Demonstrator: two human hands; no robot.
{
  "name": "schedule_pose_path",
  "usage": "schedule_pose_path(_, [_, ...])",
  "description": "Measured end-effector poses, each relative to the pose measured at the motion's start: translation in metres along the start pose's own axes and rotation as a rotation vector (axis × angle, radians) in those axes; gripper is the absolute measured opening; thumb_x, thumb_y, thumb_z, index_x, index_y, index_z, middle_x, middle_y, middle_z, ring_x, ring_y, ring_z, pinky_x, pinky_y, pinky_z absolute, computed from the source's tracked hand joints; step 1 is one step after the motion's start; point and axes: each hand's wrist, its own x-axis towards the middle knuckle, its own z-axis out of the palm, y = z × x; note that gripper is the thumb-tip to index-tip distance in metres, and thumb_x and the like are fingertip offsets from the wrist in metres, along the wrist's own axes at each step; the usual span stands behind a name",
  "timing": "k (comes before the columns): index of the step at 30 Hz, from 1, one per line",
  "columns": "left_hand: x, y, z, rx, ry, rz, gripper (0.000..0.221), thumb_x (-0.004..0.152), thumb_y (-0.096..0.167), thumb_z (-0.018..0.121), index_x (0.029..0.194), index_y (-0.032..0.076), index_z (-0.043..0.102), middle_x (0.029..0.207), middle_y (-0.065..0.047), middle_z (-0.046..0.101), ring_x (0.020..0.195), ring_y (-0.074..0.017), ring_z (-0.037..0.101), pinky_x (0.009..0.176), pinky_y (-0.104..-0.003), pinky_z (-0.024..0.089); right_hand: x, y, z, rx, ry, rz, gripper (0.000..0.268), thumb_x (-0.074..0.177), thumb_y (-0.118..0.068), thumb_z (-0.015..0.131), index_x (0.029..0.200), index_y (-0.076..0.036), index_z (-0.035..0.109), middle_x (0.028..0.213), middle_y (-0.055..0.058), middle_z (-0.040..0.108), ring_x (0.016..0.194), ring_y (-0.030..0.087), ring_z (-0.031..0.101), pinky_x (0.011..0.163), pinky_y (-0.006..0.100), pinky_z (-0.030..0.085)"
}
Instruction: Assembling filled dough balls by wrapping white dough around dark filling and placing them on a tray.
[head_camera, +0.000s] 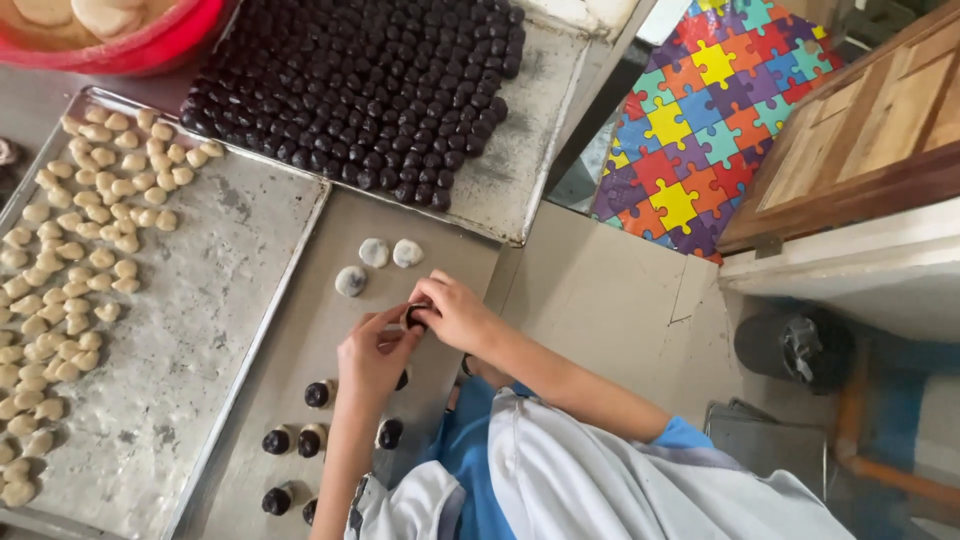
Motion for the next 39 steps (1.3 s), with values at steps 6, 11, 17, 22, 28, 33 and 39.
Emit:
schedule_pose_path(6, [0.019,-0.008,0.004,0.241,0.085,0.045,0.022,0.075,0.022,0.077,0.095,0.014,0.074,0.080,-0.008,0.066,0.077,-0.0241,0.068,0.067,-0.030,0.060,-0.004,-0.023,-0.016,-0.035,-0.001,-0.052,0.010,0.085,-0.010,0.064,0.094,-0.010,0.059,0.081,0.006,0.051,0.074,0.032,0.063,0.067,0.033,0.052])
schedule_pose_path(11, [0.022,-0.025,0.004,0.298,0.041,0.136,0.016,0.076,0.019,0.073,0.092,0.018,0.073,0.077,-0.007,0.065,0.075,-0.0246,0.068,0.066,-0.032,0.059,-0.029,-0.046,-0.025,-0.269,-0.060,-0.168,0.015,0.086,-0.005,0.060,0.101,-0.006,0.058,0.096,0.007,0.052,0.080,0.029,0.065,0.069,0.032,0.055])
schedule_pose_path(17, [0.007,-0.004,-0.005,0.115,0.056,0.051,0.029,0.077,0.019,0.074,0.104,0.009,0.069,0.087,-0.014,0.065,0.079,-0.0276,0.068,0.070,-0.034,0.058,-0.010,-0.014,-0.014,-0.111,-0.030,-0.123,0.017,0.088,-0.010,0.060,0.105,-0.008,0.059,0.080,0.006,0.056,0.069,0.028,0.066,0.059,0.033,0.054])
schedule_pose_path(22, [0.020,-0.021,0.007,0.121,0.120,0.034,0.019,0.076,0.021,0.075,0.092,0.013,0.069,0.079,-0.008,0.065,0.075,-0.0249,0.067,0.068,-0.031,0.058,0.004,-0.024,-0.028,-0.087,-0.149,-0.160,0.017,0.081,-0.003,0.064,0.097,-0.007,0.061,0.080,0.009,0.061,0.076,0.030,0.066,0.066,0.035,0.054])
schedule_pose_path(28, [0.008,-0.013,0.004,0.184,0.196,0.170,0.012,0.078,0.012,0.071,0.090,0.015,0.072,0.080,-0.010,0.063,0.076,-0.0279,0.067,0.066,-0.032,0.058,-0.003,-0.018,-0.026,-0.178,-0.271,-0.190,0.019,0.084,-0.002,0.061,0.102,-0.010,0.060,0.091,0.003,0.060,0.083,0.022,0.066,0.074,0.029,0.053])
schedule_pose_path(33, [0.003,-0.025,0.015,0.033,0.248,0.174,0.025,0.073,0.021,0.081,0.094,0.015,0.071,0.079,-0.005,0.058,0.075,-0.0239,0.067,0.065,-0.029,0.059,0.009,-0.019,-0.028,-0.102,-0.195,-0.122,0.029,0.082,-0.001,0.066,0.111,-0.004,0.064,0.095,0.013,0.060,0.085,0.032,0.065,0.073,0.038,0.055])
schedule_pose_path(39, [-0.003,-0.020,0.020,-0.020,0.378,0.280,0.015,0.077,0.005,0.073,0.090,0.012,0.074,0.082,-0.008,0.066,0.075,-0.0256,0.068,0.064,-0.030,0.058,0.013,-0.027,-0.031,-0.078,-0.124,-0.074,0.015,0.080,-0.012,0.070,0.093,-0.018,0.074,0.087,0.002,0.069,0.082,0.023,0.067,0.068,0.032,0.053])
